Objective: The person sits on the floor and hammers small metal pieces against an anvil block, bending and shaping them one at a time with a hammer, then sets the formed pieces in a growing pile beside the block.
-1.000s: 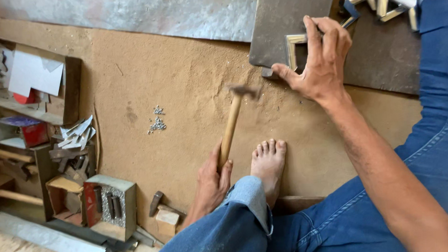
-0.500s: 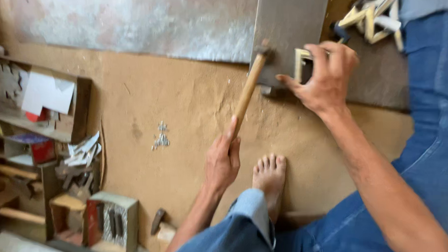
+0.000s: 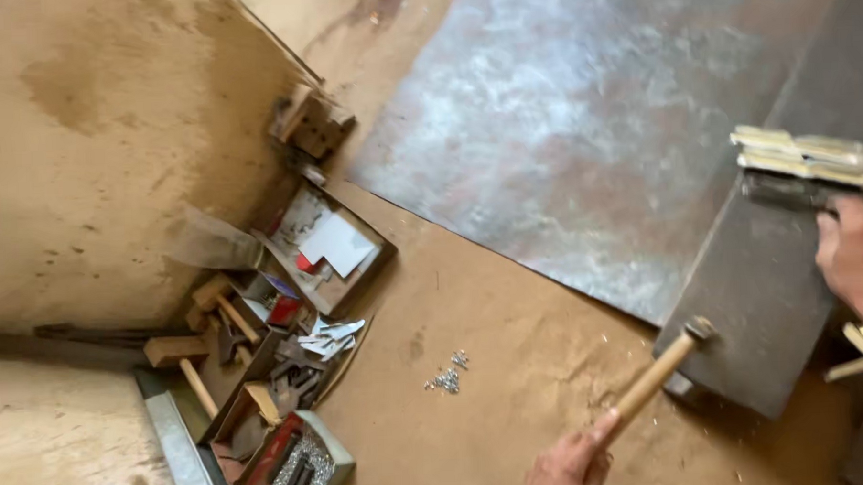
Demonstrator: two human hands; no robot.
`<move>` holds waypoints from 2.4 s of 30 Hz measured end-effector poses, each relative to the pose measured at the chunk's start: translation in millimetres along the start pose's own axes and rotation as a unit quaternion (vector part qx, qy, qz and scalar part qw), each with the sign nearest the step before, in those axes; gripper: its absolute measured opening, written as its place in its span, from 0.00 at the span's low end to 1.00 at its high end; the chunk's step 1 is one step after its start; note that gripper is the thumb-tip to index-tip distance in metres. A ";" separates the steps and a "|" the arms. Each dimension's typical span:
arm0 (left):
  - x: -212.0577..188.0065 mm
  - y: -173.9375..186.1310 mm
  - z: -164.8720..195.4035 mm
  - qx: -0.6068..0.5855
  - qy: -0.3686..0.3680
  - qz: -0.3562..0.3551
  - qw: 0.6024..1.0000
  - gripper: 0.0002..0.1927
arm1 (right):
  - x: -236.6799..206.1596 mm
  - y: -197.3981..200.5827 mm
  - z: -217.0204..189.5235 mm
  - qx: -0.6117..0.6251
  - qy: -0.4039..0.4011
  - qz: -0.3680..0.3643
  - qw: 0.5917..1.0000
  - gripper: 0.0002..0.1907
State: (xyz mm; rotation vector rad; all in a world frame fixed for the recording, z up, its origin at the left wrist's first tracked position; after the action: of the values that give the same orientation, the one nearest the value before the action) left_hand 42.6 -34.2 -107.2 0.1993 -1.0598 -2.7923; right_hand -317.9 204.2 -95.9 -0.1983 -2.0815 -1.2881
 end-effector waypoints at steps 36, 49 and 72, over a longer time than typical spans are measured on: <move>29.8 21.4 41.5 0.038 -0.196 -0.015 0.980 0.28 | -191.6 88.0 -82.1 0.044 -0.078 -0.003 0.996 0.08; 30.0 -13.0 -9.6 0.057 -0.191 -0.024 0.980 0.27 | -191.9 66.9 -41.8 0.413 -0.500 -0.162 0.744 0.09; 2.7 -4.7 4.3 -0.089 -0.188 0.071 0.975 0.24 | -157.8 54.2 -26.3 -0.262 0.150 -0.194 0.934 0.40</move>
State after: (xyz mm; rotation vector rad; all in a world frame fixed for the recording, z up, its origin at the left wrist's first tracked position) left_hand 38.8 -28.5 -107.3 -0.4261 -0.8384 -2.8331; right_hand -160.9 242.5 -145.0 0.1839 -1.5260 -1.9637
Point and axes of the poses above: each hand's wrist, its own x-axis towards the middle knuckle, its own y-axis out of the back of the hand, z = x × y, the point moved 3 cm from there along x, towards the middle knuckle, and after that the axes turned 1 degree about -y, right-handed, at the moved point
